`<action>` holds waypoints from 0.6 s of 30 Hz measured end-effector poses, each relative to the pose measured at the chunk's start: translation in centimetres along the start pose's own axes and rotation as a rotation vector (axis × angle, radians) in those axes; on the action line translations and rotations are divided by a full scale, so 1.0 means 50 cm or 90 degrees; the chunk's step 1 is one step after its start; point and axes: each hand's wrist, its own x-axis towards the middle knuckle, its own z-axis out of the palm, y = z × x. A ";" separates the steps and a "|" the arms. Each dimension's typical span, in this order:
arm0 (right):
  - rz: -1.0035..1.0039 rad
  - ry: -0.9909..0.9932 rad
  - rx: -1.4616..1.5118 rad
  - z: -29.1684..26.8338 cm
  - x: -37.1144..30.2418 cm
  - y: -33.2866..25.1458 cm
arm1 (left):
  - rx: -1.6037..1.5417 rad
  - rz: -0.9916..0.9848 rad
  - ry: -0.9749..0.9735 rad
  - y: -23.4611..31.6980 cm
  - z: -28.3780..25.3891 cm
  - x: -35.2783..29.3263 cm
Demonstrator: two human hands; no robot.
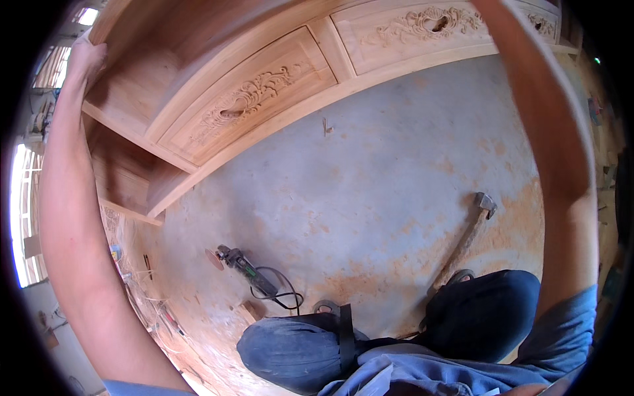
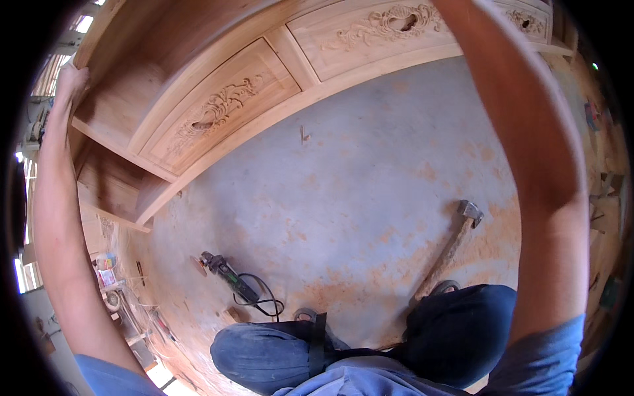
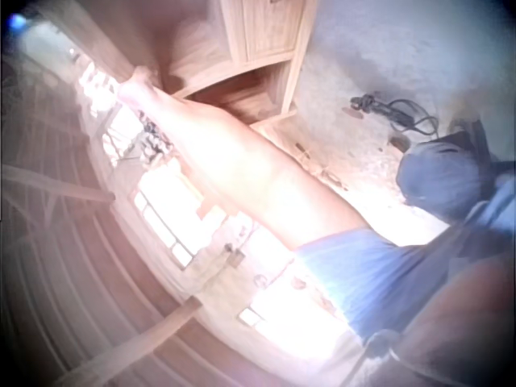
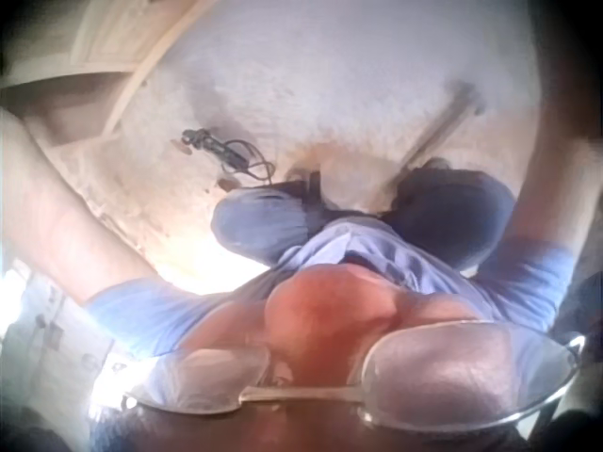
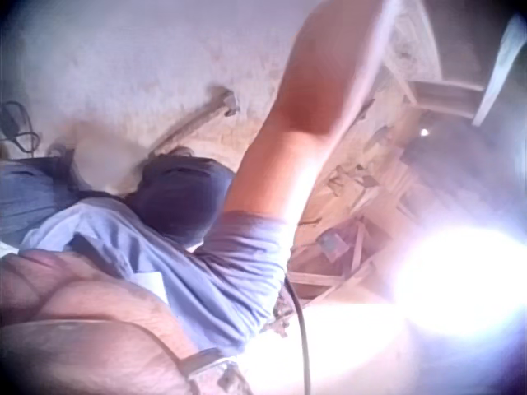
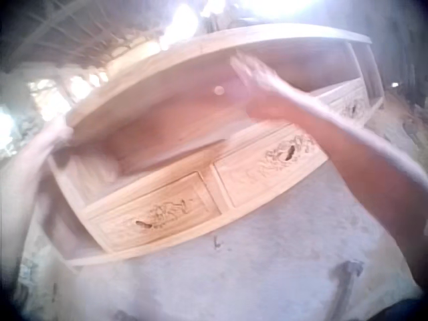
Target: The person sits on the floor and uses an angle grinder with a sanding disc to smooth the surface of a wooden cabinet. They also use a hammer to tap small wooden pieces into place on the cabinet's edge.
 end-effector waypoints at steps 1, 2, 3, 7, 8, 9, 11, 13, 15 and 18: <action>0.013 -0.045 0.014 0.015 -0.056 -0.002 | -0.016 -0.006 0.006 0.001 0.006 0.001; 0.042 -0.089 0.112 0.109 -0.149 -0.062 | -0.001 -0.037 -0.022 -0.025 -0.023 -0.021; 0.092 -0.093 0.142 0.149 -0.212 -0.084 | -0.004 -0.048 -0.021 -0.022 -0.048 -0.022; 0.029 0.056 0.197 0.144 -0.361 -0.257 | -0.004 -0.056 -0.016 -0.007 -0.034 -0.016; 0.054 0.022 0.259 0.136 -0.384 -0.300 | -0.027 -0.054 -0.023 -0.011 -0.002 -0.009; 0.104 -0.055 0.409 0.139 -0.388 -0.359 | 0.008 -0.047 -0.019 -0.009 -0.036 -0.008; 0.227 -0.197 0.628 0.137 -0.372 -0.425 | 0.046 -0.025 -0.011 0.021 -0.026 -0.022; 0.346 -0.250 0.826 0.153 -0.340 -0.471 | 0.064 -0.005 -0.005 0.049 -0.030 -0.040; 0.432 -0.258 1.033 0.179 -0.312 -0.512 | 0.043 0.000 -0.013 0.052 -0.037 -0.050; 0.755 -0.138 1.426 0.193 -0.267 -0.578 | 0.040 -0.002 -0.022 0.025 -0.051 -0.044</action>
